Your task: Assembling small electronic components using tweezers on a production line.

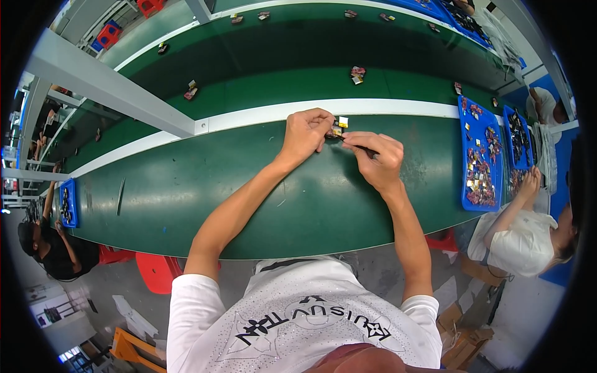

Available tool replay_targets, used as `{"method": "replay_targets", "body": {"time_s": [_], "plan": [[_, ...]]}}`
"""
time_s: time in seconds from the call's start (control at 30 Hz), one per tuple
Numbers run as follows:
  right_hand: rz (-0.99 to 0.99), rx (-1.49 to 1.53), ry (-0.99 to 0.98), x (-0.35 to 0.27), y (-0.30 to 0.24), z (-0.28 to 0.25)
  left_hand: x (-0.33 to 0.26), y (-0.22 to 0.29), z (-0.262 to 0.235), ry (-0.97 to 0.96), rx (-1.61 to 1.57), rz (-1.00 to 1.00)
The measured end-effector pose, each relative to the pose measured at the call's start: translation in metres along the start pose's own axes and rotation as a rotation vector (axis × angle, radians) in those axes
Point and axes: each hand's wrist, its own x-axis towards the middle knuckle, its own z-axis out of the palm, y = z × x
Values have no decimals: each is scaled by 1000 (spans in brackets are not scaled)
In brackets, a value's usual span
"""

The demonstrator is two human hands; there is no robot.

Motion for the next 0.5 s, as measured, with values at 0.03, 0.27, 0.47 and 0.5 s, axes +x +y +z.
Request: {"method": "replay_targets", "body": {"time_s": [0.03,0.27,0.47,0.5], "plan": [[-16,-3,6,0,0,0,0,1,0,-1,0,0],[-83,-31,-34,1,1,-1,0,3,-2,-9,26,-10],[-97,-42,-78,0,-2,0,0,5,-4,-28,69,-16],[-96,-44,-77,0,-2,0,0,5,-4,-31,76,-17]]}}
